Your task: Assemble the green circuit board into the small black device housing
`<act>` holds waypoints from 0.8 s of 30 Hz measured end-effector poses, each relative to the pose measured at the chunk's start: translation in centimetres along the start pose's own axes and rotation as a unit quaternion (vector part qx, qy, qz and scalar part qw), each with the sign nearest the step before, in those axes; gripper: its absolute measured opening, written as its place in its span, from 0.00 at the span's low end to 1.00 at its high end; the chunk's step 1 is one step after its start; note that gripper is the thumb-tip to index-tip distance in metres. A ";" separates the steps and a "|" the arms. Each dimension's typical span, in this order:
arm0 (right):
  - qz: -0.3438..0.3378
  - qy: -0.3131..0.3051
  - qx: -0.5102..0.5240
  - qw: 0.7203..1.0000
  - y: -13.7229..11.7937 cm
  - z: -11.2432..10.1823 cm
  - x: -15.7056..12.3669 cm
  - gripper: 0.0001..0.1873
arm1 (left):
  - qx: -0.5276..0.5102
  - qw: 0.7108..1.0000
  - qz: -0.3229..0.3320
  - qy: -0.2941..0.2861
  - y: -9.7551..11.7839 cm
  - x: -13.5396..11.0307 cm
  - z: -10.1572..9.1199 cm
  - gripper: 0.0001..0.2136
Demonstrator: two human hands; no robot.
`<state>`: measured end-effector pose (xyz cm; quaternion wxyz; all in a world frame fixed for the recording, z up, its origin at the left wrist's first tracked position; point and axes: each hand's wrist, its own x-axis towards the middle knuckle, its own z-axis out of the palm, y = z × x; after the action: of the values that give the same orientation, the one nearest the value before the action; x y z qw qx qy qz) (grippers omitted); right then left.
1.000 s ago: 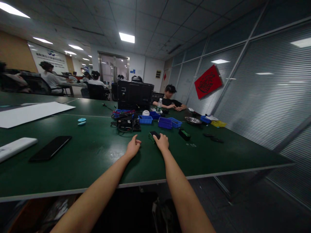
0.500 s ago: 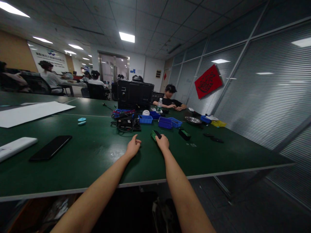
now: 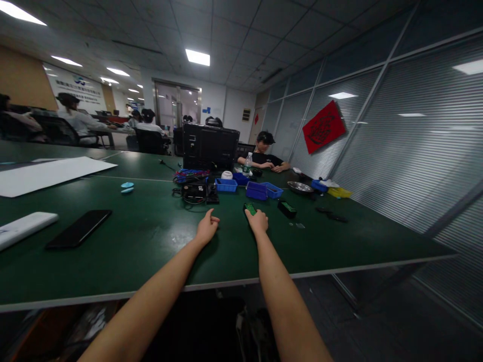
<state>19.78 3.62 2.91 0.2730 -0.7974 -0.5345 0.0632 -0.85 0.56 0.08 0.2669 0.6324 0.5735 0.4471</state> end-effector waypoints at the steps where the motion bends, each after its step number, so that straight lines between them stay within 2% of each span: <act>1: -0.002 -0.002 -0.012 1.000 -0.1 0.1 -0.1 0.33 | 0.000 1.000 -0.001 0.000 0.0 0.0 0.0 0.27; 6: 0.003 -0.008 -0.045 0.999 -0.1 0.4 0.0 0.28 | -0.006 1.000 -0.005 -0.005 -0.1 0.0 0.0 0.27; 18: -0.002 0.000 -0.051 0.999 -0.1 0.8 0.1 0.26 | -0.006 1.000 0.000 -0.006 -0.1 0.0 -0.1 0.27; 24: -0.085 0.016 -0.059 0.994 -0.3 0.8 -0.6 0.26 | -0.008 1.000 0.003 -0.001 -0.3 0.1 0.0 0.27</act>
<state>19.03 3.47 2.28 0.2380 -0.7646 -0.5989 -0.0047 -0.96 0.71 -0.15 0.2713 0.6325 0.5677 0.4517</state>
